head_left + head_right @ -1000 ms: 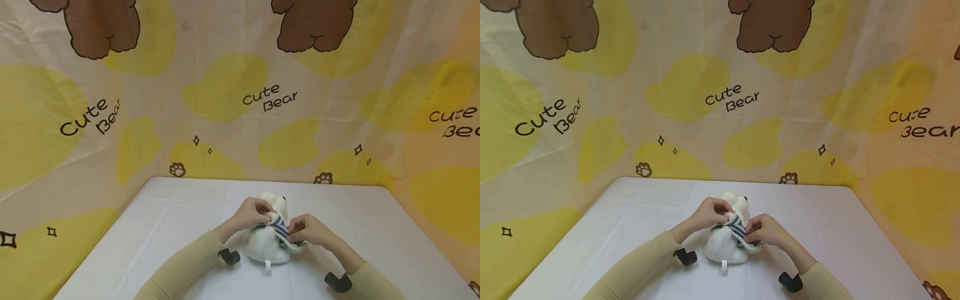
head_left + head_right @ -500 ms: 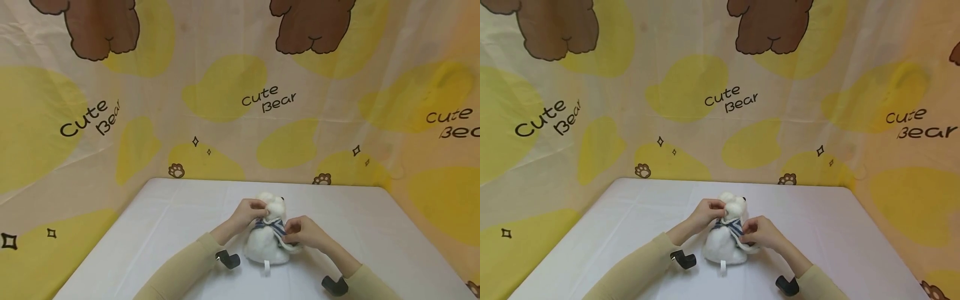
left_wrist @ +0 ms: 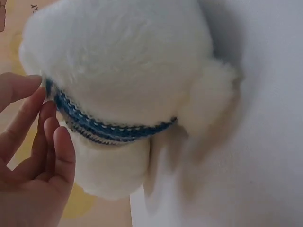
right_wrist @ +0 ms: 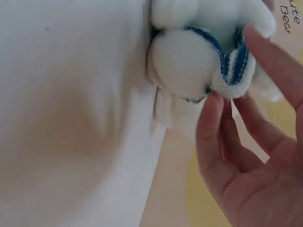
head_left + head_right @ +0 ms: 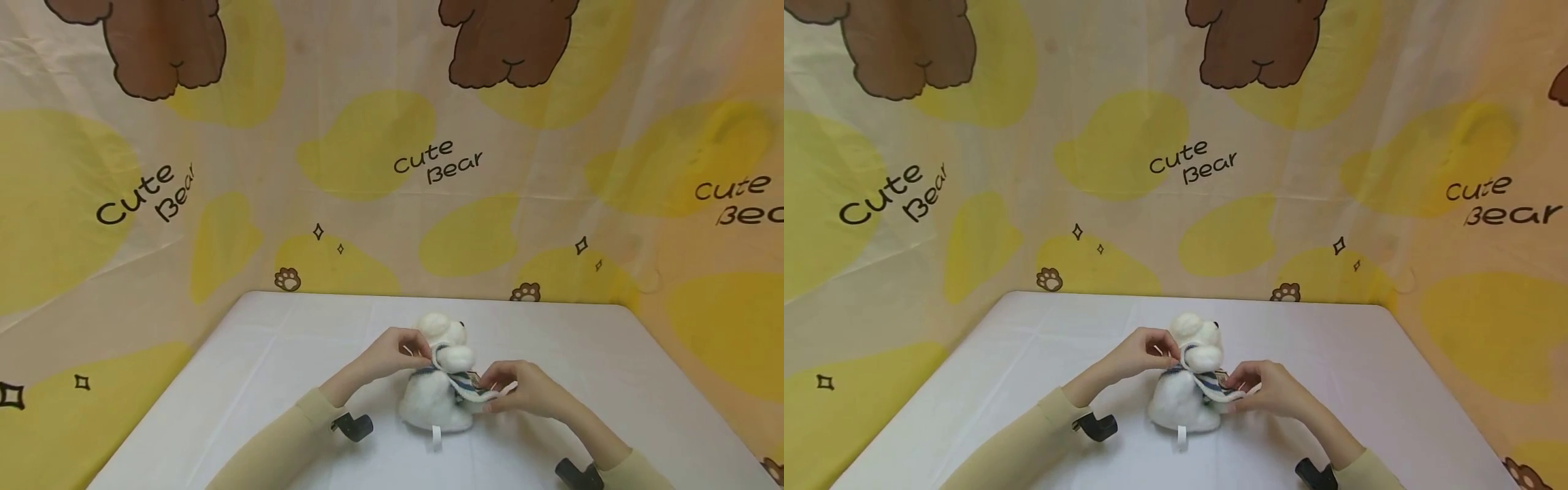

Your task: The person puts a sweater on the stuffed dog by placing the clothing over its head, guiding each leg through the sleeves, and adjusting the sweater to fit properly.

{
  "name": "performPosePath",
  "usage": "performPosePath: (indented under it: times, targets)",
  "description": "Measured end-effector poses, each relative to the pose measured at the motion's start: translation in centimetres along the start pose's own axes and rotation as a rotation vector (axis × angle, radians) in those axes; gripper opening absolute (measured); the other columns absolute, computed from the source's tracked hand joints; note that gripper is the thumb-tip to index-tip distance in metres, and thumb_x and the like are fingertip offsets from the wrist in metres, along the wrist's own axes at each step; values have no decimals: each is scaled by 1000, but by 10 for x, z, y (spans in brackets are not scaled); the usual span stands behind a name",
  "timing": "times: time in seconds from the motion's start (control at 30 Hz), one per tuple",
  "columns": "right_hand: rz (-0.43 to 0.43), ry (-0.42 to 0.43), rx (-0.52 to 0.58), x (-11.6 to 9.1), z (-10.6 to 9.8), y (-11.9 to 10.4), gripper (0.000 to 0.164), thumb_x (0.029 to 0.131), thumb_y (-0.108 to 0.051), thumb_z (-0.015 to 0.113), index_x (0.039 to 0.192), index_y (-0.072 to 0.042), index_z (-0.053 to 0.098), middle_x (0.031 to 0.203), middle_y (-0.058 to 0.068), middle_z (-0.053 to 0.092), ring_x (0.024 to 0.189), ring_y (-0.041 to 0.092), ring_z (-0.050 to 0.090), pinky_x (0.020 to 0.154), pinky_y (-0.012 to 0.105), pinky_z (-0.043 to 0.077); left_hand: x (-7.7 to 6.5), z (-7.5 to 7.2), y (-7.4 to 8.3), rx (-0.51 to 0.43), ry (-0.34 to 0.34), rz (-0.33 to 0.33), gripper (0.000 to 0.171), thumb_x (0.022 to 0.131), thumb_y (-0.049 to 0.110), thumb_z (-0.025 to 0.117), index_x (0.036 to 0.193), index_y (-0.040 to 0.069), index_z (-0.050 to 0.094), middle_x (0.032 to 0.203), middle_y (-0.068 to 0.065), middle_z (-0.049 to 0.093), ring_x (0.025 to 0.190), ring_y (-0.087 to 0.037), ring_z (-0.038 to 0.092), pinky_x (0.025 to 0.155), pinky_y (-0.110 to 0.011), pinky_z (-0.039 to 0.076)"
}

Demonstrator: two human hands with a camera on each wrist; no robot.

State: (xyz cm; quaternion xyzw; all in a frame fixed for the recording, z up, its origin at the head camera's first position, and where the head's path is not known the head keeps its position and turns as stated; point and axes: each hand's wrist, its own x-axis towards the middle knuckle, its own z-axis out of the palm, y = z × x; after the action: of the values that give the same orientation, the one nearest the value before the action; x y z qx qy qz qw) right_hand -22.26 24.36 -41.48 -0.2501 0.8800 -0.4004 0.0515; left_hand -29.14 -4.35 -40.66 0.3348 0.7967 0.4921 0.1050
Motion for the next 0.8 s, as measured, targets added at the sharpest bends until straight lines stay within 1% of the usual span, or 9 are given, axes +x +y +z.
performPosePath:
  times: [0.1,0.17,0.3,0.43,0.5,0.6,0.67,0.73,0.8]
  targets:
    - [-34,6,-10,1,3,-3,15,75,-19,78,86,-16,68,84,-6,67,73,1,58,64,23,51,-2,-3,-6,10,-79,-1,13,80,11,75,91,10,69,89,-2,68,77,-7,58,72,-23,51]
    - [-36,39,-6,3,7,-7,10,75,-13,76,81,-15,69,78,-6,68,68,0,58,61,22,50,-3,-4,-8,9,-115,7,13,80,9,74,92,8,69,92,-4,68,78,-7,59,74,-25,52]
    - [-27,46,55,9,19,-17,7,76,-14,76,80,-12,71,77,-3,71,68,1,62,62,20,52,-2,-3,-11,14,-129,22,10,81,7,73,90,6,69,92,-7,68,79,-7,60,76,-25,53]
    - [-75,-53,31,14,32,-22,10,80,-21,75,85,-13,75,81,-5,72,73,-2,62,65,19,52,-2,-2,-13,19,-121,16,7,80,5,72,86,6,68,90,-7,67,81,-8,60,78,-25,53]
    - [-77,-129,63,14,32,-23,12,83,-20,72,90,-11,75,85,-2,73,74,2,64,66,21,53,-1,-3,-13,26,-122,4,7,80,4,72,85,7,68,90,-6,66,81,-7,60,78,-24,52]
    - [-27,-227,199,12,22,-19,16,88,-15,66,97,-4,72,91,9,73,77,15,68,67,27,56,-1,-5,-12,37,-132,-14,5,81,7,71,86,8,69,90,-2,67,81,-7,61,77,-24,52]
    - [35,-240,286,11,14,-14,19,90,-15,63,100,-1,70,91,15,72,78,23,70,66,33,57,-1,-7,-9,39,-132,-35,4,83,11,71,87,9,69,89,-1,67,82,-8,60,75,-24,51]
    - [95,-183,322,11,7,-8,22,92,-17,61,102,2,68,90,16,71,79,24,70,66,35,57,0,-7,-6,34,-106,-77,7,85,17,70,89,12,68,89,1,67,81,-9,60,74,-27,52]
    - [166,-89,327,14,2,-2,26,92,-17,61,105,5,66,91,16,71,80,22,69,67,33,57,2,-6,-1,36,-53,-143,14,87,26,68,91,12,67,88,1,67,80,-10,60,71,-30,53]
